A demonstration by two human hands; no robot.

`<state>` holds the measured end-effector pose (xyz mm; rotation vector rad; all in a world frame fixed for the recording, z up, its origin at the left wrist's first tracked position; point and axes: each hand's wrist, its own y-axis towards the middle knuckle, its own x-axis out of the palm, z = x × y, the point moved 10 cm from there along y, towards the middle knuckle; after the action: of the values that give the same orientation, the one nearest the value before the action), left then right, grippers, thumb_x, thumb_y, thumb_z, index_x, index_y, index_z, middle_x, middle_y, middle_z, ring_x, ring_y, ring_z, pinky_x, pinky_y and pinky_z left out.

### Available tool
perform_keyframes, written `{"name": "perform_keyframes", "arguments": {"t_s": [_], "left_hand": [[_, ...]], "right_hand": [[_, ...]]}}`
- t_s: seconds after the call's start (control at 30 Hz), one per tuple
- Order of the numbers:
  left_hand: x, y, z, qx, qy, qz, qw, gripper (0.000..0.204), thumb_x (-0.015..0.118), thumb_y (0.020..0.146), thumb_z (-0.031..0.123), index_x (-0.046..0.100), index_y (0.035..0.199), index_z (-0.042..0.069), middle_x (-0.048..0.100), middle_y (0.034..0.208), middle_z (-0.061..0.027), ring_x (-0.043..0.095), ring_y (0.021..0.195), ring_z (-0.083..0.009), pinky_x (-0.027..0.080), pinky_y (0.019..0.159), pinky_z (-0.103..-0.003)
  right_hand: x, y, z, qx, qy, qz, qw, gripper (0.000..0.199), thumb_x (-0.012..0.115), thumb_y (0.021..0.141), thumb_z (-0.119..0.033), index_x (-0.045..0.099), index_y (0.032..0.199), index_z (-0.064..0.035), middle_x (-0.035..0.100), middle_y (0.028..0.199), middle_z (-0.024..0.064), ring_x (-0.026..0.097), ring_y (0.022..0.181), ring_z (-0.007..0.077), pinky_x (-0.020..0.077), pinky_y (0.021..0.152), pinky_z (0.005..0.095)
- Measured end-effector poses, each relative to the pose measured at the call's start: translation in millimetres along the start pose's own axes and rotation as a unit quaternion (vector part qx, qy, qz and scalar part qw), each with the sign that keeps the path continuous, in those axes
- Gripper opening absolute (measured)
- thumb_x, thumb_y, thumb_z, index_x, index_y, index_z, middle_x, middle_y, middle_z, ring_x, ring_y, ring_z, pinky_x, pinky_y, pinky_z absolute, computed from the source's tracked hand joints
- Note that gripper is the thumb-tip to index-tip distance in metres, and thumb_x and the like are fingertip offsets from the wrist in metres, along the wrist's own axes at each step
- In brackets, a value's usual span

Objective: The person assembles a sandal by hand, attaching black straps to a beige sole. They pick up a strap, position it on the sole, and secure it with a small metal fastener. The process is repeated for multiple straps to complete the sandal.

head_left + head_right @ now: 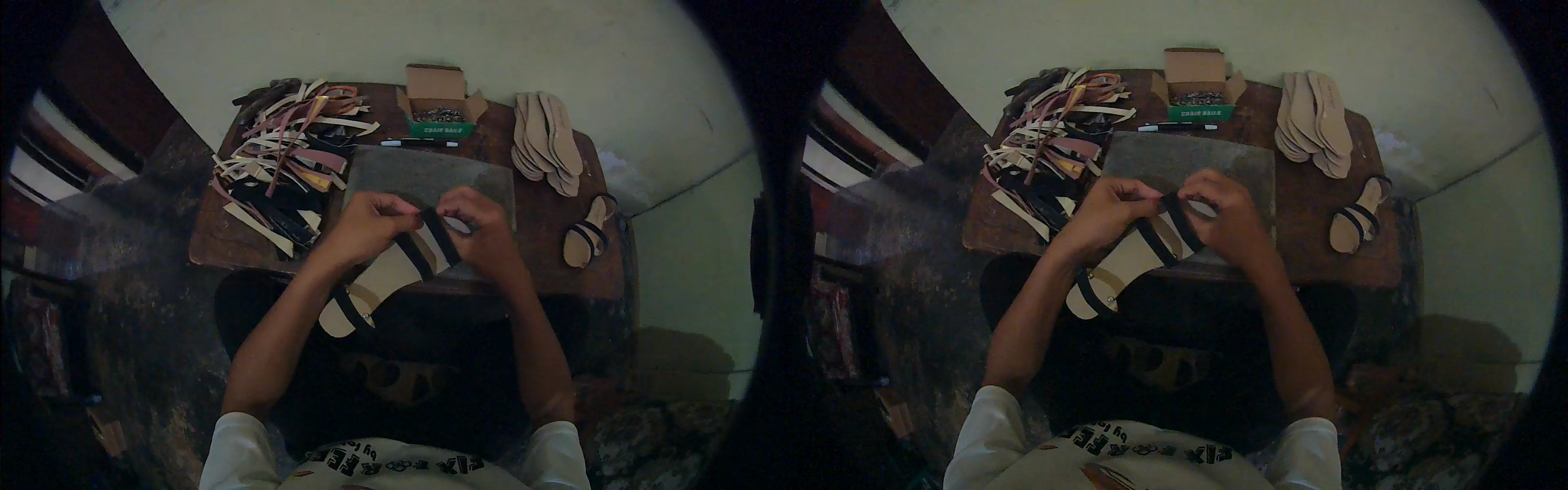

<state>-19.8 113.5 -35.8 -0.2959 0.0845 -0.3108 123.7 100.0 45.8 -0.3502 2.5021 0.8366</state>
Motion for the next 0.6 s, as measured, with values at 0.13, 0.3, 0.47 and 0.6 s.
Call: {"name": "perform_keyframes", "arguments": {"t_s": [0.13, 0.3, 0.47, 0.6], "left_hand": [[1, 1, 1, 0.005, -0.005, 0.001, 1.0, 0.014, 0.071, 0.084, 0.008, 0.07, 0.096, 0.0, 0.07, 0.081, -0.0045, 0.063, 0.066, -0.0088, 0.049, 0.06, -0.023], [1, -1, 1, -0.005, -0.007, 0.003, 1.0, 0.014, 0.07, 0.085, 0.009, 0.07, 0.096, 0.0, 0.069, 0.082, -0.0037, 0.063, 0.067, -0.0088, 0.05, 0.061, -0.024], [1, -5, 9, 0.004, -0.011, -0.003, 1.0, 0.015, 0.07, 0.085, 0.011, 0.07, 0.097, 0.001, 0.069, 0.084, -0.0033, 0.062, 0.072, -0.0082, 0.049, 0.065, -0.024], [-1, -3, 8, 0.001, 0.004, -0.011, 1.0, 0.016, 0.069, 0.086, 0.01, 0.071, 0.098, 0.001, 0.07, 0.087, -0.0034, 0.062, 0.076, -0.008, 0.049, 0.068, -0.023]], "right_hand": [[-2, 0, 2, -0.002, 0.019, 0.011, 1.0, 0.02, 0.074, 0.072, 0.007, 0.064, 0.089, -0.0011, 0.068, 0.096, 0.0106, 0.069, 0.088, 0.0222, 0.0551, 0.076, 0.0295], [-7, -1, 4, 0.001, -0.003, 0.048, 0.999, 0.019, 0.074, 0.072, 0.006, 0.065, 0.086, -0.0019, 0.069, 0.089, 0.0101, 0.069, 0.084, 0.018, 0.0551, 0.075, 0.0286], [-8, -1, 6, 0.049, -0.008, 0.03, 0.998, 0.02, 0.074, 0.074, 0.004, 0.068, 0.092, -0.0021, 0.07, 0.091, 0.0099, 0.069, 0.083, 0.0207, 0.0544, 0.074, 0.0306], [-7, 2, -6, 0.014, -0.019, -0.001, 1.0, 0.02, 0.071, 0.079, 0.002, 0.07, 0.098, -0.0025, 0.068, 0.093, 0.0106, 0.068, 0.085, 0.0239, 0.0532, 0.074, 0.0329]]}}
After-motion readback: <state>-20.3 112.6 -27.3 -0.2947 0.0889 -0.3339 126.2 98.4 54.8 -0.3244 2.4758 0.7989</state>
